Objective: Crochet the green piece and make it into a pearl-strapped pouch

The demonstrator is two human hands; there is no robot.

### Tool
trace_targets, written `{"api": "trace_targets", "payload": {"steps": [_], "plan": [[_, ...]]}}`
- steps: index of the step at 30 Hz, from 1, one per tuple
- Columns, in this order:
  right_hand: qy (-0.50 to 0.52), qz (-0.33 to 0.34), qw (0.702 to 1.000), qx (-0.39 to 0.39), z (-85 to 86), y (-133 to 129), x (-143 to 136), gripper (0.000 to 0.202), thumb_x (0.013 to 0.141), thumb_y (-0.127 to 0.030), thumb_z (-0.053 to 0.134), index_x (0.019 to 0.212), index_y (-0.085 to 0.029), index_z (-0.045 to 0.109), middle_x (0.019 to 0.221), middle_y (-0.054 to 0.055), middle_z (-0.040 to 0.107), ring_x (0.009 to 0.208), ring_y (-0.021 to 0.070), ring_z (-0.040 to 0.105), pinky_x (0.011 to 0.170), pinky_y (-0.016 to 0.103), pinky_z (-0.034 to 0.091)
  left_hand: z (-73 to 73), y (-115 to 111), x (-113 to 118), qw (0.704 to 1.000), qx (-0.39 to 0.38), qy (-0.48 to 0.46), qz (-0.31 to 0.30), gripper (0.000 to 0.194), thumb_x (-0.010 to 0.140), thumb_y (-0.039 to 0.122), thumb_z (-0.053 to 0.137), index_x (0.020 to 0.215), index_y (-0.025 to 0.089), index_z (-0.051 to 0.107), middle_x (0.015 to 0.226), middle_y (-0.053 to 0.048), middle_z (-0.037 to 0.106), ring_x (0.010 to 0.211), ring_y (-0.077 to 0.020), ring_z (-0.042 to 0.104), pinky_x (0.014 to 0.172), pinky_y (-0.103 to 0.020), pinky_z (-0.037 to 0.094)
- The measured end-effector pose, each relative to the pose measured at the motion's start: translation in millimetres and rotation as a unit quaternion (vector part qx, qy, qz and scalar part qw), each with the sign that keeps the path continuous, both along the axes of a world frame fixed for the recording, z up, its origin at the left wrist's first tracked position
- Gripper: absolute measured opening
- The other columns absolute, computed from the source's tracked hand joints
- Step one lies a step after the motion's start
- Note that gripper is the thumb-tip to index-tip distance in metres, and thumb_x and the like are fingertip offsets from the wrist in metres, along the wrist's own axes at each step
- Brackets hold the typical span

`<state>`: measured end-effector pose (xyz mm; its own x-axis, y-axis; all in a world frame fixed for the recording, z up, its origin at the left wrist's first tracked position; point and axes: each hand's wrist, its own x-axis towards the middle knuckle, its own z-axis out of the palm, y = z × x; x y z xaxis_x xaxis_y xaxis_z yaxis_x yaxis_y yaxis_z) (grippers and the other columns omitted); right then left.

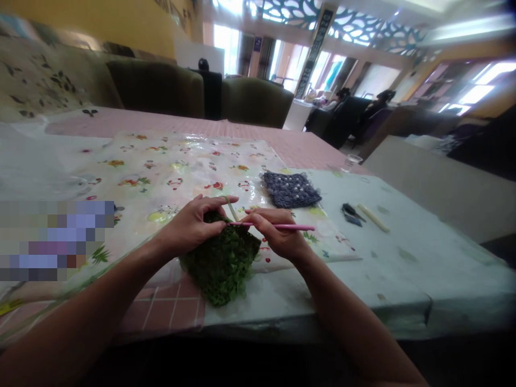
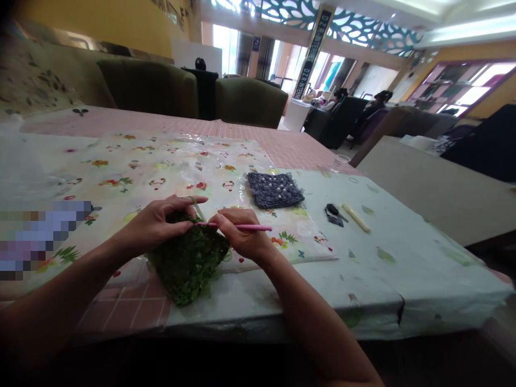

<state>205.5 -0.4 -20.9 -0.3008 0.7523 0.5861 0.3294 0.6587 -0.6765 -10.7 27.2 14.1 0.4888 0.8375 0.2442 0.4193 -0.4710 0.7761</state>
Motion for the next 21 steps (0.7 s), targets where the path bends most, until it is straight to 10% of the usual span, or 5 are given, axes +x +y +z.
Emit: {"api": "trace_targets", "payload": {"steps": [13, 21], "plan": [[0.072, 0.008, 0.992, -0.104, 7.3, -5.1, -4.8, 0.037, 0.096, -0.033, 0.046, 0.077, -0.017, 0.073, 0.075, 0.003, 0.073, 0.072, 0.0144, 0.066, 0.070, 0.027, 0.049, -4.3, -1.2, 1.1, 0.999, 0.050, -0.001, 0.009, 0.009, 0.073, 0.017, 0.060, 0.079, 0.021, 0.065, 0.090, -0.006, 0.073, 0.103, -0.0268, 0.065, 0.106, -0.053, 0.040], [-0.002, -0.063, 0.998, 0.016, -3.8, -14.0, -23.1, 0.039, 0.098, -0.027, 0.039, 0.063, -0.018, 0.052, 0.059, -0.002, 0.047, 0.056, 0.0104, 0.043, 0.060, 0.027, 0.036, -13.8, -3.9, 7.1, 0.983, 0.156, 0.072, 0.064, 0.039, 0.075, 0.016, 0.057, 0.113, 0.022, 0.067, 0.094, -0.001, 0.074, 0.095, -0.0205, 0.066, 0.118, -0.052, 0.018]]}}
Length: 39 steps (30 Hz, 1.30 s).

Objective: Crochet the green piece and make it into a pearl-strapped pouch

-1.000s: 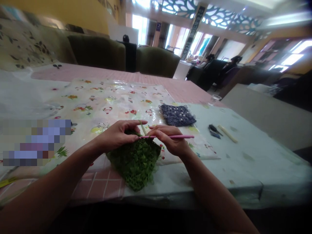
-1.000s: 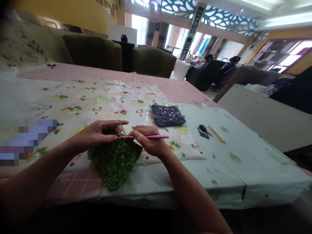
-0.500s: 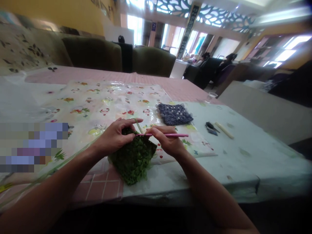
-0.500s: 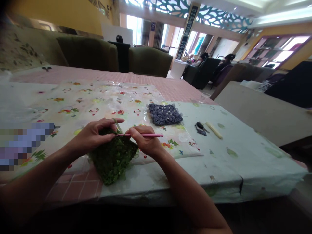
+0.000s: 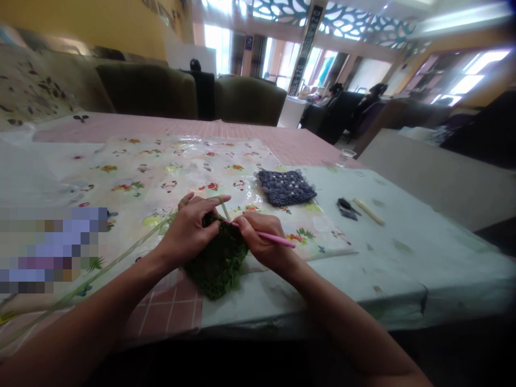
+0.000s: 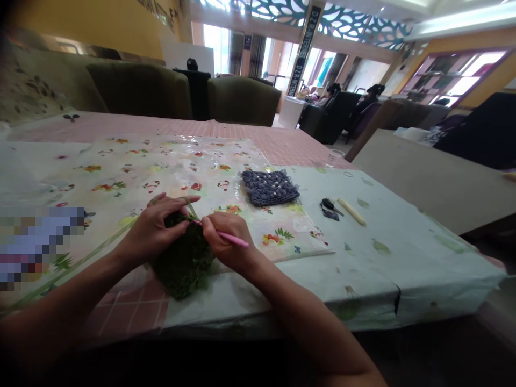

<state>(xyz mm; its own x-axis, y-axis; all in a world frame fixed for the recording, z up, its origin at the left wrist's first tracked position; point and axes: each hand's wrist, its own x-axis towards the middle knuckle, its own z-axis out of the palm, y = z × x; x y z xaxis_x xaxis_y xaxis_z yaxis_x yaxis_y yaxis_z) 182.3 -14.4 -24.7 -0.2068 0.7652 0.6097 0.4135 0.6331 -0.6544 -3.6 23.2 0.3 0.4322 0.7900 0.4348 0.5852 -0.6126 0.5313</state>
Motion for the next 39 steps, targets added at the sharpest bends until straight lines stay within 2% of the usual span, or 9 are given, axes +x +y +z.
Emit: {"api": "trace_targets", "payload": {"steps": [8, 14, 20, 24, 27, 30, 33, 36, 39], "plan": [[0.008, -0.001, 1.000, 0.000, -3.9, 2.9, 1.7, 0.037, 0.100, -0.027, 0.037, 0.067, -0.019, 0.053, 0.061, -0.002, 0.050, 0.056, 0.0102, 0.046, 0.060, 0.025, 0.037, 3.4, 0.5, 0.2, 1.000, -0.010, 0.007, -0.001, 0.010, 0.078, 0.019, 0.055, 0.084, 0.019, 0.064, 0.095, -0.005, 0.073, 0.102, -0.0229, 0.063, 0.104, -0.043, 0.038], [-0.107, -0.042, 0.986, 0.124, -15.0, 10.0, -0.3, 0.032, 0.099, -0.025, 0.041, 0.069, -0.020, 0.050, 0.064, 0.000, 0.055, 0.064, 0.0126, 0.052, 0.072, 0.026, 0.043, -0.5, -5.5, 5.6, 0.999, 0.034, 0.006, -0.013, 0.007, 0.079, 0.015, 0.055, 0.081, 0.018, 0.061, 0.126, -0.008, 0.069, 0.107, -0.0218, 0.064, 0.111, -0.045, 0.027], [-0.258, -0.091, 0.919, 0.283, -13.7, 10.3, 2.5, 0.027, 0.096, -0.024, 0.047, 0.070, -0.020, 0.052, 0.061, -0.001, 0.054, 0.058, 0.0131, 0.047, 0.077, 0.028, 0.045, -1.0, -6.0, 5.6, 0.999, -0.022, -0.019, -0.016, 0.005, 0.078, 0.018, 0.059, 0.080, 0.018, 0.063, 0.105, -0.006, 0.074, 0.105, -0.0237, 0.063, 0.104, -0.043, 0.034], [-0.287, -0.182, 0.872, 0.353, -15.2, 6.9, -3.8, 0.029, 0.095, -0.017, 0.047, 0.066, -0.020, 0.050, 0.057, -0.001, 0.052, 0.056, 0.0144, 0.046, 0.071, 0.029, 0.042, -2.9, -10.5, 10.4, 0.993, -0.078, -0.081, 0.020, 0.014, 0.075, 0.021, 0.066, 0.088, 0.017, 0.071, 0.092, -0.004, 0.072, 0.100, -0.0230, 0.062, 0.099, -0.038, 0.037], [-0.299, -0.232, 0.856, 0.352, -17.8, 3.7, -8.7, 0.027, 0.098, -0.021, 0.048, 0.071, -0.019, 0.052, 0.061, 0.001, 0.055, 0.059, 0.0159, 0.048, 0.068, 0.031, 0.041, -5.0, -13.9, 14.8, 0.950, -0.226, -0.212, 0.043, 0.046, 0.072, 0.023, 0.073, 0.117, 0.016, 0.068, 0.080, 0.001, 0.067, 0.079, -0.0158, 0.061, 0.083, -0.031, 0.043], [-0.287, -0.225, 0.860, 0.357, -18.2, 1.7, -6.8, 0.020, 0.098, -0.024, 0.050, 0.079, -0.018, 0.054, 0.065, 0.002, 0.059, 0.062, 0.0159, 0.052, 0.069, 0.031, 0.043, -4.9, -13.0, 15.1, 0.836, -0.420, -0.354, -0.012, 0.070, 0.067, 0.021, 0.079, 0.134, 0.017, 0.058, 0.073, 0.005, 0.062, 0.065, -0.0096, 0.057, 0.069, -0.024, 0.043], [-0.241, -0.155, 0.878, 0.384, -16.3, 2.8, 0.5, 0.010, 0.097, -0.023, 0.054, 0.090, -0.016, 0.057, 0.073, 0.004, 0.065, 0.068, 0.0159, 0.060, 0.078, 0.032, 0.050, -1.4, -9.4, 11.5, 0.742, -0.541, -0.389, -0.071, 0.066, 0.066, 0.015, 0.080, 0.129, 0.015, 0.062, 0.074, 0.002, 0.065, 0.069, -0.0108, 0.061, 0.071, -0.023, 0.046], [-0.173, -0.076, 0.903, 0.387, -14.7, 6.3, 6.6, 0.010, 0.095, -0.023, 0.058, 0.096, -0.014, 0.059, 0.076, 0.006, 0.069, 0.071, 0.0159, 0.064, 0.082, 0.032, 0.053, 2.4, -5.9, 6.3, 0.721, -0.557, -0.401, -0.102, 0.061, 0.065, 0.008, 0.079, 0.125, 0.015, 0.066, 0.075, 0.001, 0.065, 0.070, -0.0104, 0.062, 0.071, -0.022, 0.047], [-0.103, -0.034, 0.939, 0.325, -14.1, 8.6, 8.2, 0.006, 0.094, -0.020, 0.058, 0.096, -0.015, 0.062, 0.080, 0.007, 0.071, 0.075, 0.0157, 0.067, 0.076, 0.028, 0.055, 3.2, -2.3, 1.7, 0.743, -0.511, -0.419, -0.107, 0.064, 0.064, 0.007, 0.079, 0.126, 0.017, 0.066, 0.074, 0.002, 0.063, 0.068, -0.0086, 0.060, 0.069, -0.020, 0.047]]}}
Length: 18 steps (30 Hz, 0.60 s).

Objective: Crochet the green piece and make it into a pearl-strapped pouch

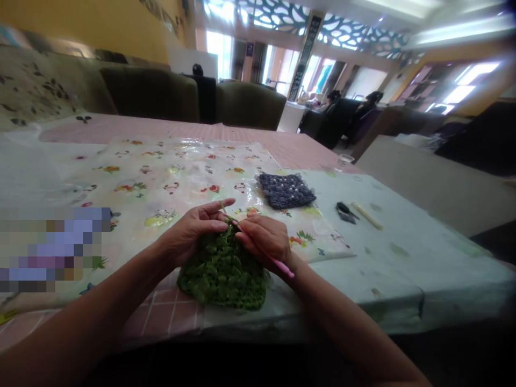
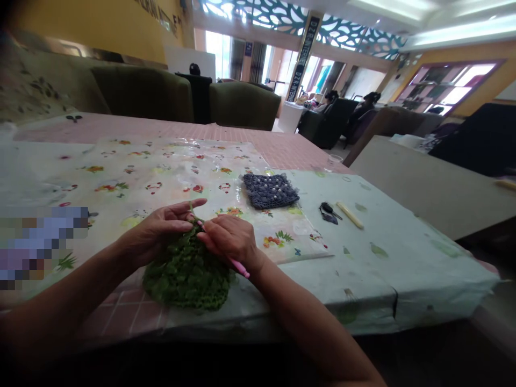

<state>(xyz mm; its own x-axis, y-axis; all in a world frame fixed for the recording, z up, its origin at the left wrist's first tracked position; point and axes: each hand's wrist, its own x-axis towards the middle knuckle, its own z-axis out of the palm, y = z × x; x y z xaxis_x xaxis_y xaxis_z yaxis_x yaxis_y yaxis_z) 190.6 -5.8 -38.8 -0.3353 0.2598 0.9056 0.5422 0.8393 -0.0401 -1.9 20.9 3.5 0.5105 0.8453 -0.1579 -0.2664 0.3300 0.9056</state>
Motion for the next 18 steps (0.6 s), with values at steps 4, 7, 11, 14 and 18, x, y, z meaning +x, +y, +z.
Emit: {"api": "trace_targets", "payload": {"steps": [4, 7, 11, 14, 18], "plan": [[0.072, 0.064, 0.988, -0.119, 3.0, -3.2, -0.7, 0.009, 0.092, -0.014, 0.056, 0.093, -0.016, 0.065, 0.089, 0.008, 0.073, 0.082, 0.0156, 0.070, 0.076, 0.026, 0.055, -1.0, 5.1, -4.1, 0.996, 0.071, 0.026, 0.049, 0.061, 0.063, 0.010, 0.080, 0.122, 0.018, 0.069, 0.075, 0.003, 0.063, 0.068, -0.0083, 0.058, 0.067, -0.020, 0.045], [0.120, 0.101, 0.968, -0.198, 8.3, -6.9, 0.0, 0.014, 0.094, -0.016, 0.053, 0.089, -0.018, 0.066, 0.087, 0.006, 0.073, 0.082, 0.0144, 0.070, 0.077, 0.026, 0.055, -1.1, 7.2, -4.6, 0.992, 0.094, 0.043, 0.072, 0.053, 0.063, 0.012, 0.079, 0.116, 0.017, 0.072, 0.075, 0.004, 0.061, 0.067, -0.0074, 0.056, 0.064, -0.019, 0.042], [0.158, 0.132, 0.949, -0.238, 11.4, -7.4, 0.4, 0.020, 0.095, -0.021, 0.052, 0.081, -0.019, 0.065, 0.081, 0.004, 0.070, 0.078, 0.0139, 0.067, 0.077, 0.029, 0.054, -1.2, 4.7, -2.5, 0.994, 0.085, 0.051, 0.042, 0.051, 0.066, 0.015, 0.078, 0.117, 0.019, 0.072, 0.074, 0.003, 0.061, 0.066, -0.0081, 0.056, 0.064, -0.020, 0.042], [0.154, 0.089, 0.966, -0.190, 6.5, -6.2, -1.3, 0.017, 0.095, -0.023, 0.055, 0.080, -0.019, 0.063, 0.075, 0.002, 0.066, 0.073, 0.0131, 0.064, 0.071, 0.027, 0.052, -2.1, 0.1, -0.2, 0.997, 0.059, 0.039, -0.008, 0.054, 0.067, 0.015, 0.079, 0.120, 0.022, 0.071, 0.080, 0.001, 0.066, 0.072, -0.0104, 0.060, 0.071, -0.023, 0.045], [0.130, 0.021, 0.983, -0.130, -1.4, -6.6, -4.9, 0.015, 0.094, -0.022, 0.056, 0.081, -0.019, 0.062, 0.069, -0.001, 0.061, 0.062, 0.0098, 0.056, 0.061, 0.023, 0.046, -5.0, -4.4, 2.2, 0.997, 0.058, 0.042, -0.021, 0.052, 0.069, 0.015, 0.080, 0.120, 0.023, 0.071, 0.087, 0.000, 0.068, 0.078, -0.0110, 0.062, 0.078, -0.023, 0.046]]}}
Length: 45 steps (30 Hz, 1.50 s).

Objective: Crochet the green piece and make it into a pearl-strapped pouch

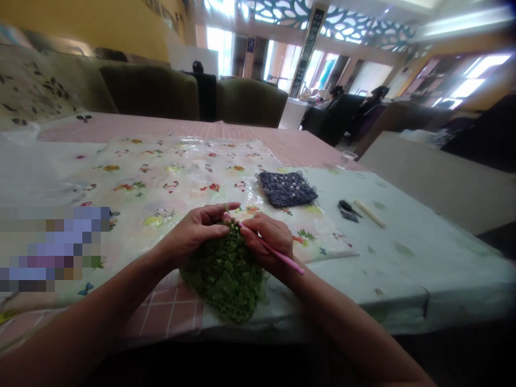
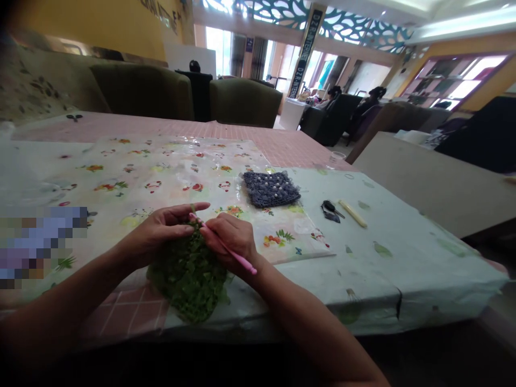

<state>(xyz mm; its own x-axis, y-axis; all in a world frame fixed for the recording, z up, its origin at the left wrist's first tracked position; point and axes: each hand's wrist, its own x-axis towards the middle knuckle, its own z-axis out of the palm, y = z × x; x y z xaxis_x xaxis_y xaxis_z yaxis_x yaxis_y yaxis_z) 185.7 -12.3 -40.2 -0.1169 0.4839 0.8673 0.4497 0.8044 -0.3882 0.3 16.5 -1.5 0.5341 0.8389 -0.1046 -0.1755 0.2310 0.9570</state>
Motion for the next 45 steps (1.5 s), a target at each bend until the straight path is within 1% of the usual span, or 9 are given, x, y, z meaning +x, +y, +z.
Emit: {"api": "trace_targets", "payload": {"steps": [9, 14, 18, 22, 25, 32, 39, 42, 45], "plan": [[-0.042, -0.007, 0.999, 0.000, -1.5, 2.7, -1.6, 0.021, 0.097, -0.027, 0.053, 0.080, -0.018, 0.060, 0.068, -0.002, 0.059, 0.060, 0.0087, 0.053, 0.058, 0.021, 0.041, -4.4, -5.7, 7.5, 0.999, 0.015, 0.015, 0.028, 0.061, 0.070, 0.020, 0.083, 0.129, 0.025, 0.065, 0.083, 0.002, 0.067, 0.077, -0.0098, 0.062, 0.078, -0.022, 0.046], [-0.224, -0.183, 0.953, 0.095, -1.1, 1.9, -6.9, 0.027, 0.098, -0.021, 0.049, 0.071, -0.019, 0.054, 0.063, 0.000, 0.053, 0.060, 0.0139, 0.047, 0.061, 0.028, 0.036, -7.7, -12.2, 15.2, 0.978, 0.114, 0.116, 0.130, 0.065, 0.072, 0.024, 0.081, 0.133, 0.019, 0.061, 0.086, 0.002, 0.069, 0.079, -0.0103, 0.060, 0.078, -0.023, 0.044], [-0.267, -0.261, 0.918, 0.135, -0.8, -5.8, -10.4, 0.017, 0.095, -0.018, 0.051, 0.079, -0.019, 0.055, 0.068, 0.003, 0.058, 0.065, 0.0177, 0.050, 0.072, 0.032, 0.041, -7.4, -11.1, 15.9, 0.994, 0.007, 0.049, 0.093, 0.062, 0.070, 0.023, 0.082, 0.129, 0.020, 0.063, 0.089, -0.001, 0.073, 0.078, -0.0115, 0.064, 0.076, -0.023, 0.047], [-0.223, -0.181, 0.941, 0.178, -1.4, -7.4, -5.1, 0.004, 0.093, -0.018, 0.056, 0.090, -0.018, 0.057, 0.071, 0.002, 0.062, 0.064, 0.0167, 0.055, 0.085, 0.036, 0.050, -1.2, -4.9, 8.9, 0.993, -0.113, -0.006, -0.015, 0.059, 0.067, 0.012, 0.081, 0.124, 0.017, 0.067, 0.085, -0.004, 0.074, 0.077, -0.0147, 0.068, 0.075, -0.025, 0.050], [-0.142, -0.106, 0.972, 0.154, -2.0, -3.8, -1.3, 0.002, 0.094, -0.019, 0.056, 0.093, -0.020, 0.058, 0.071, 0.001, 0.064, 0.065, 0.0144, 0.060, 0.085, 0.033, 0.054, 3.0, -0.5, 3.3, 0.994, -0.101, -0.038, -0.018, 0.060, 0.067, 0.008, 0.079, 0.125, 0.018, 0.067, 0.080, -0.002, 0.073, 0.072, -0.0127, 0.067, 0.072, -0.023, 0.050], [-0.007, 0.004, 1.000, -0.012, 4.1, -4.9, 7.1, 0.013, 0.093, -0.022, 0.058, 0.081, -0.021, 0.063, 0.071, 0.000, 0.068, 0.066, 0.0124, 0.065, 0.062, 0.024, 0.052, 8.5, 7.9, -6.5, 0.999, -0.048, -0.021, -0.007, 0.057, 0.063, 0.011, 0.079, 0.120, 0.016, 0.070, 0.076, 0.000, 0.068, 0.066, -0.0111, 0.063, 0.066, -0.022, 0.047], [0.070, 0.107, 0.977, -0.169, 12.2, -6.8, 18.4, 0.027, 0.093, -0.031, 0.058, 0.069, -0.019, 0.063, 0.064, -0.001, 0.066, 0.057, 0.0102, 0.059, 0.056, 0.023, 0.049, 10.3, 3.4, -6.9, 0.999, -0.022, 0.030, -0.017, 0.051, 0.065, 0.017, 0.078, 0.116, 0.017, 0.073, 0.077, -0.003, 0.070, 0.067, -0.0137, 0.062, 0.066, -0.025, 0.046], [0.044, 0.114, 0.983, -0.133, 8.8, -3.9, 13.6, 0.025, 0.095, -0.034, 0.057, 0.076, -0.019, 0.063, 0.071, 0.001, 0.069, 0.069, 0.0134, 0.067, 0.066, 0.026, 0.055, 3.2, -2.4, 0.0, 0.998, -0.013, 0.040, -0.050, 0.052, 0.068, 0.019, 0.080, 0.119, 0.020, 0.072, 0.086, -0.004, 0.073, 0.076, -0.0159, 0.066, 0.075, -0.028, 0.048], [-0.062, 0.046, 0.997, 0.009, 5.2, -1.0, 7.6, 0.017, 0.094, -0.034, 0.060, 0.089, -0.019, 0.065, 0.088, 0.007, 0.074, 0.091, 0.0181, 0.071, 0.081, 0.031, 0.057, -3.5, -5.8, 5.6, 0.998, 0.024, 0.036, -0.054, 0.046, 0.069, 0.017, 0.081, 0.114, 0.022, 0.074, 0.095, -0.004, 0.075, 0.087, -0.0162, 0.067, 0.084, -0.027, 0.048]]}}
